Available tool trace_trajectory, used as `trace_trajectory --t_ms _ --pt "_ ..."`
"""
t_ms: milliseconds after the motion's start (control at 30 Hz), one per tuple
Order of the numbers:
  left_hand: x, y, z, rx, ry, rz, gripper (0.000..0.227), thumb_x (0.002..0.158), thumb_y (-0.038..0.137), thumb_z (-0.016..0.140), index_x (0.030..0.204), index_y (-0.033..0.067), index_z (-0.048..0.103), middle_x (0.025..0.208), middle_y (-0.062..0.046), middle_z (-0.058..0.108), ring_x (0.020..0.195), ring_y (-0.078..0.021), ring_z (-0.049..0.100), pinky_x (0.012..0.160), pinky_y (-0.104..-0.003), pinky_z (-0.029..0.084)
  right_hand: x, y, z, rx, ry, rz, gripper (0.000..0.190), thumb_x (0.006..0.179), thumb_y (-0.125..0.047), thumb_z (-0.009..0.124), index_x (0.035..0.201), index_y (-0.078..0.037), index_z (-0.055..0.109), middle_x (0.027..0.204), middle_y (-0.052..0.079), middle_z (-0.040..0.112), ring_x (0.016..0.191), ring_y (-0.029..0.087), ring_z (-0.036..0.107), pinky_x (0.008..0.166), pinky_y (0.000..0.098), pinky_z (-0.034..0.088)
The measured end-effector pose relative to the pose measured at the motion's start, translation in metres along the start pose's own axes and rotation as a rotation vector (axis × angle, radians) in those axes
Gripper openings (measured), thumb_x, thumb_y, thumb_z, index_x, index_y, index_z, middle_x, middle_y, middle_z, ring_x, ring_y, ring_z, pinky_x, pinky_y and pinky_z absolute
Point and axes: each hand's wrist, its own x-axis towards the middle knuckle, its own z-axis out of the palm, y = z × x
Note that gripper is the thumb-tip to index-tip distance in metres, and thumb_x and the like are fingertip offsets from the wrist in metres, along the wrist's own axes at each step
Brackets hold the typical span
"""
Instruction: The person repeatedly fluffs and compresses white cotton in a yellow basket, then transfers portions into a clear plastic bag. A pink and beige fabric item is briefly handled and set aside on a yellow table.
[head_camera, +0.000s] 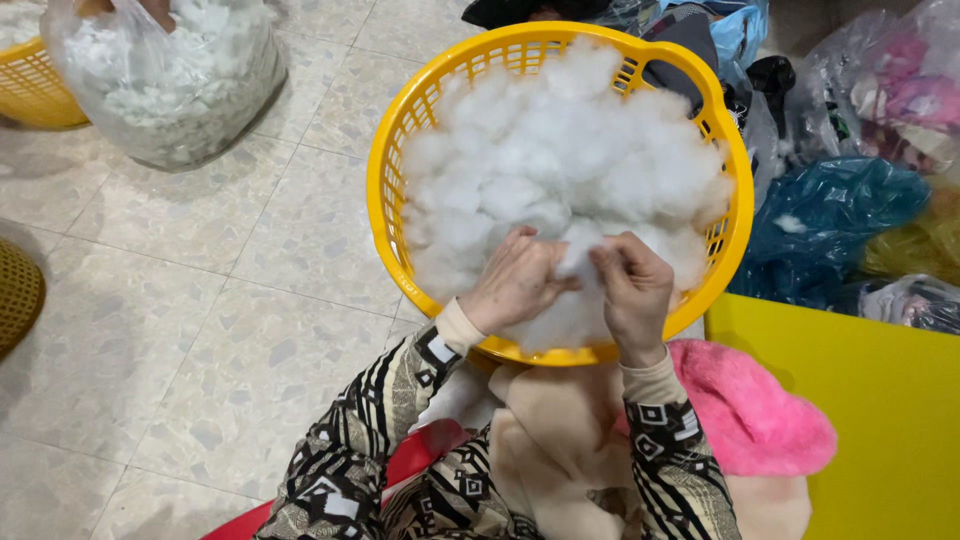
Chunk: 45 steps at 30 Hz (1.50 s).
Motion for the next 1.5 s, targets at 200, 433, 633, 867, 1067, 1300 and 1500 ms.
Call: trace_trajectory --t_ms 200,433,633,867,1067,1300,1500 --pt "-0.016 -0.025 0.018 0.043 -0.088 -0.023 0.030 0.084 0.008 0.073 0.113 0.0096 0.068 0.100 -0.013 0.070 0.102 -0.0340 0.065 0.097 -0.047 0.050 0.008 0.025 -0.025 0.146 0.264 0.103 0.016 0.106 -0.017 0.066 0.097 -0.004 0.068 0.074 -0.009 0.052 0.062 0.002 0.040 0.054 0.0213 0.031" --pt "-0.012 -0.004 -0.017 0.115 -0.064 -0.248 0.087 0.063 0.024 0.085 0.141 0.0034 0.053 0.121 -0.017 0.061 0.115 -0.0368 0.057 0.093 -0.048 0.045 0.036 0.011 -0.085 0.104 0.237 0.191 0.024 0.119 -0.023 0.051 0.106 -0.006 0.062 0.081 -0.004 0.062 0.059 0.003 0.043 0.052 0.0193 0.033" --pt "0.010 0.035 -0.026 0.252 0.196 0.139 0.073 0.073 0.035 0.081 0.135 0.0089 0.054 0.130 -0.018 0.058 0.120 -0.0375 0.056 0.101 -0.052 0.042 0.019 0.000 -0.058 -0.184 -0.161 0.296 0.040 0.097 -0.007 0.063 0.136 -0.008 0.066 0.083 -0.003 0.059 0.073 0.005 0.052 0.064 0.0197 0.045" --pt "0.041 0.013 -0.017 -0.045 -0.004 -0.006 0.015 0.090 0.006 0.069 0.105 0.0065 0.071 0.093 -0.013 0.067 0.093 -0.0349 0.066 0.080 -0.045 0.053 0.019 -0.009 -0.061 -0.160 0.002 0.164 0.019 0.096 0.003 0.065 0.111 0.001 0.075 0.082 -0.001 0.067 0.073 0.005 0.059 0.065 0.0196 0.046" --pt "0.087 -0.050 -0.023 0.336 0.052 -0.110 0.050 0.083 0.010 0.069 0.132 0.0076 0.064 0.134 -0.018 0.053 0.123 -0.0390 0.053 0.095 -0.054 0.050 0.054 0.014 -0.097 -0.463 0.215 -0.096 0.020 0.102 -0.002 0.068 0.121 -0.001 0.073 0.111 0.012 0.070 0.090 0.015 0.065 0.078 0.0278 0.051" --pt "0.092 -0.122 0.082 0.628 -0.676 -0.185 0.062 0.092 0.060 0.059 0.146 0.0310 0.052 0.178 -0.007 -0.001 0.163 -0.0426 -0.009 0.114 -0.087 0.004 0.090 0.102 -0.042 -1.159 -0.491 0.397 0.088 0.091 -0.054 0.062 0.162 -0.030 0.015 0.171 0.015 -0.001 0.156 0.045 0.000 0.110 0.0787 0.015" --pt "0.081 -0.180 0.105 0.150 -0.873 -0.379 0.086 0.083 0.057 0.065 0.158 0.0287 0.033 0.171 -0.002 0.000 0.156 -0.0320 -0.002 0.111 -0.080 0.000 0.087 0.149 -0.041 -1.205 -0.678 0.558 0.087 0.094 -0.060 0.055 0.163 -0.031 0.011 0.172 0.014 -0.003 0.157 0.043 -0.001 0.111 0.0827 0.008"
